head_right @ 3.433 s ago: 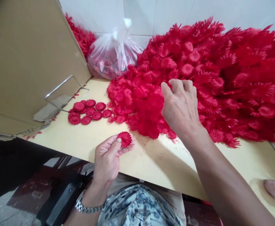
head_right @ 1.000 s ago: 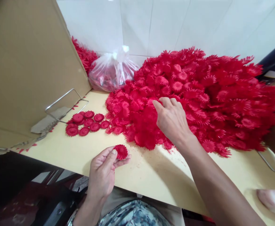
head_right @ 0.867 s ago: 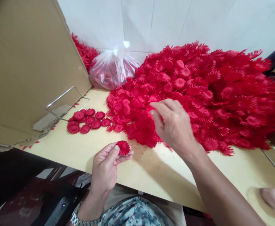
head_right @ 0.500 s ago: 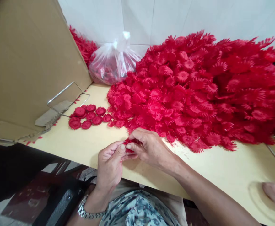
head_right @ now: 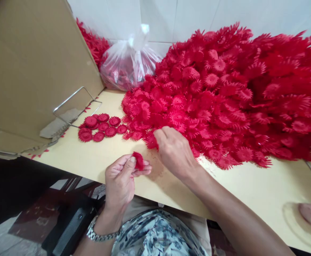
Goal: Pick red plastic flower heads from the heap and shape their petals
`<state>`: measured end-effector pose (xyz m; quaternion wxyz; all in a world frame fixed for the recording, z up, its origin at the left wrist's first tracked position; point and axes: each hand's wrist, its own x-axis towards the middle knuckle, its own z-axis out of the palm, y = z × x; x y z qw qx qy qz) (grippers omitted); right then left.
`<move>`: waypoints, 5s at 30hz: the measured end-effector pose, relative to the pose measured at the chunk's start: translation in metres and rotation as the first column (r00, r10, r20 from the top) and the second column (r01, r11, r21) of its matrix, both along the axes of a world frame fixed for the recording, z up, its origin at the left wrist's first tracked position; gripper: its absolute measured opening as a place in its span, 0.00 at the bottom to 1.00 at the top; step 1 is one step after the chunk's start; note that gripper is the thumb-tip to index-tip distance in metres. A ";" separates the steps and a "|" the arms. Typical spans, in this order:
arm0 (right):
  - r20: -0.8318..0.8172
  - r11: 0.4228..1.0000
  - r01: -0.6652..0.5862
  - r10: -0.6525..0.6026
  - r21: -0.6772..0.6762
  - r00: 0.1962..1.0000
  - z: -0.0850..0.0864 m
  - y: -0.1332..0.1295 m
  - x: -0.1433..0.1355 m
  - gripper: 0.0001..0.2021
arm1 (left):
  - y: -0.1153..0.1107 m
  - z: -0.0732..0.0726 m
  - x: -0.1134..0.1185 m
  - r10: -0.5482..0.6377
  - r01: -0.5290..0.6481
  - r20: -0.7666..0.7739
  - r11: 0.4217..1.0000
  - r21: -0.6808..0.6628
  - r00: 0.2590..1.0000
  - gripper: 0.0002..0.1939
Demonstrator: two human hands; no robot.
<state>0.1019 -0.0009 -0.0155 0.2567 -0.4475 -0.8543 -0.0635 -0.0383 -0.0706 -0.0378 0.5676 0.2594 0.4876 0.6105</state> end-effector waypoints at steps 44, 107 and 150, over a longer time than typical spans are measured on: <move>0.147 0.984 0.093 -0.116 0.153 0.982 0.015 0.013 0.007 0.10 | -0.002 -0.010 -0.005 -0.011 0.011 -0.088 1.000 -0.002 0.996 0.12; -0.026 0.999 0.045 -0.046 -0.020 0.999 0.010 0.004 0.016 0.13 | -0.003 -0.008 -0.005 -0.009 0.008 -0.103 1.000 -0.009 0.995 0.08; -0.629 0.573 -0.491 -0.056 -0.657 0.776 0.006 -0.040 -0.006 0.08 | -0.012 -0.015 0.004 -0.162 0.173 -0.114 0.980 0.101 0.980 0.24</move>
